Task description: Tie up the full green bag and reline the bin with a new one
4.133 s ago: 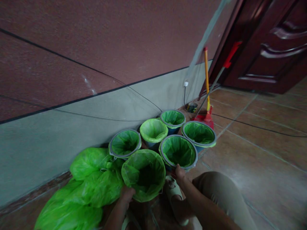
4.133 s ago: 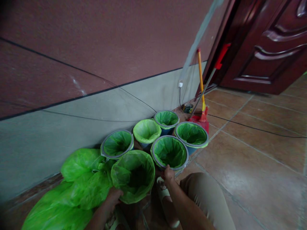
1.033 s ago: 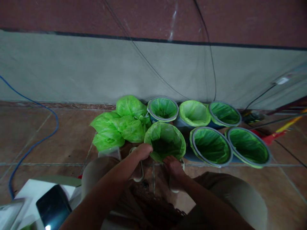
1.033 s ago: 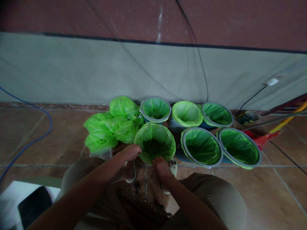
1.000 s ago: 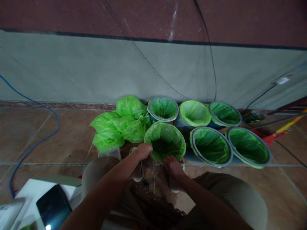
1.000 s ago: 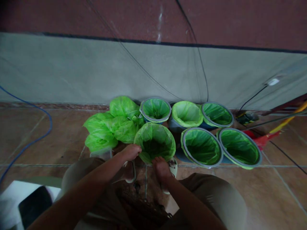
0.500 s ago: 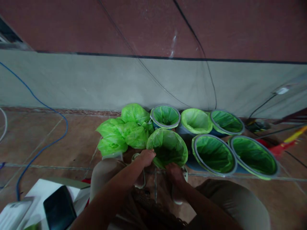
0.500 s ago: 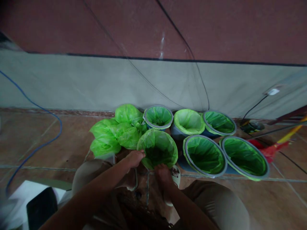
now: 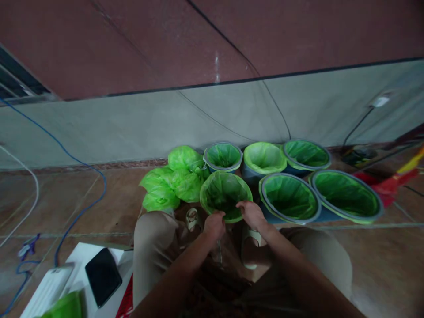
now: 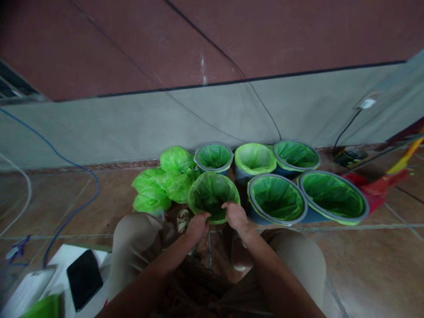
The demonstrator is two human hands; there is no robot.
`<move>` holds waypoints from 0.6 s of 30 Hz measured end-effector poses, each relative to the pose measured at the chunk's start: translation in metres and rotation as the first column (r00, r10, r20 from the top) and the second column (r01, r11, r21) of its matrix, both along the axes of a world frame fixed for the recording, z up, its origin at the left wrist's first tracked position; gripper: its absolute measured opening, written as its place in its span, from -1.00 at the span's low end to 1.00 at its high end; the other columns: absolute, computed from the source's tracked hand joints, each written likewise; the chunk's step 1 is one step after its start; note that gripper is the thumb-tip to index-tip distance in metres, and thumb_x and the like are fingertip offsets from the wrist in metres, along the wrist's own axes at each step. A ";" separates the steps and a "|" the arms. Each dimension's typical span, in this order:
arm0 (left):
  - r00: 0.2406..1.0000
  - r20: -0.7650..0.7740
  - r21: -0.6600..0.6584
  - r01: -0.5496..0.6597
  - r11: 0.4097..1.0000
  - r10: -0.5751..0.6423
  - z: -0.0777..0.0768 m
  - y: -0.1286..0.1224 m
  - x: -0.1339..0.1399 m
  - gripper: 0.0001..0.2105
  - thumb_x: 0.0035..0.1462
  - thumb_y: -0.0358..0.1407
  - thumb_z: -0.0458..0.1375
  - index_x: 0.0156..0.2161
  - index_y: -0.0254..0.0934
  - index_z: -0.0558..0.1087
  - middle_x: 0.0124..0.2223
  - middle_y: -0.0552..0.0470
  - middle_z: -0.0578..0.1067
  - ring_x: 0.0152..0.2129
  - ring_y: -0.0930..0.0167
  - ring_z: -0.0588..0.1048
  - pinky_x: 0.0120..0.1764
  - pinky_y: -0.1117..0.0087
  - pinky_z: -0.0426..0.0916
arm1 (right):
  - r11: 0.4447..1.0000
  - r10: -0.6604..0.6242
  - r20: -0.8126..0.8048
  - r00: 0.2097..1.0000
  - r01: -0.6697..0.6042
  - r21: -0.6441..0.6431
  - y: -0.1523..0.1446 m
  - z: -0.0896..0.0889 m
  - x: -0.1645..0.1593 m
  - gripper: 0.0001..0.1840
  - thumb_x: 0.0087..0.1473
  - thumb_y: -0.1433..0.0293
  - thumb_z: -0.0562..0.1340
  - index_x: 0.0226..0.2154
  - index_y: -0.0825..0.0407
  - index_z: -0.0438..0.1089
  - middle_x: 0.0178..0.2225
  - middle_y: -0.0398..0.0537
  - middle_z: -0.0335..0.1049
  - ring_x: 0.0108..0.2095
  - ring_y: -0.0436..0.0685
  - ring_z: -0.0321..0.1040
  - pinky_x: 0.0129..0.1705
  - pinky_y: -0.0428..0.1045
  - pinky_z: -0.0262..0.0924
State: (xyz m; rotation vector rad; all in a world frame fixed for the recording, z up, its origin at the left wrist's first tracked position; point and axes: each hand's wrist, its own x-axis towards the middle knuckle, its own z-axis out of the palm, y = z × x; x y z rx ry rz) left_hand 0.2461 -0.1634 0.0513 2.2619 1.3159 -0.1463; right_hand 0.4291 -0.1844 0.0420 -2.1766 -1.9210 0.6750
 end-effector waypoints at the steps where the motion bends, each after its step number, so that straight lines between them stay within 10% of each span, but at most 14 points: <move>1: 1.000 -0.025 0.004 0.019 1.000 -0.019 -0.003 -0.001 0.006 -0.69 0.19 -0.40 -0.01 0.00 -0.25 0.43 -0.03 -0.05 0.51 -0.10 0.39 0.49 0.02 0.39 0.34 | 0.999 -0.046 0.017 0.999 0.046 -0.016 0.000 -0.002 0.007 -0.56 0.04 0.58 0.04 -0.12 0.05 0.50 -0.11 0.01 0.51 -0.08 0.13 0.42 0.04 -0.03 0.16; 10: 0.943 -0.270 -0.001 0.201 0.980 -0.194 -0.013 0.000 0.025 -0.71 0.22 -0.46 -0.10 -0.11 -0.27 0.45 -0.12 -0.10 0.49 -0.16 0.35 0.52 -0.13 0.35 0.41 | 0.999 0.019 0.051 0.999 -0.021 0.029 -0.022 -0.030 0.009 -0.61 0.00 0.60 0.10 -0.18 0.06 0.52 -0.14 0.04 0.51 -0.06 0.11 0.39 0.00 -0.07 0.19; 18: 0.862 -0.359 -0.007 0.382 0.924 -0.359 0.001 0.010 0.020 -0.72 0.18 -0.49 -0.05 -0.10 -0.35 0.45 -0.10 -0.18 0.49 -0.14 0.26 0.52 -0.13 0.28 0.43 | 0.994 0.095 0.100 0.990 -0.089 -0.065 -0.024 -0.011 -0.003 -0.68 0.13 0.54 0.04 -0.24 0.09 0.50 -0.17 0.10 0.51 -0.13 0.13 0.42 -0.07 -0.05 0.23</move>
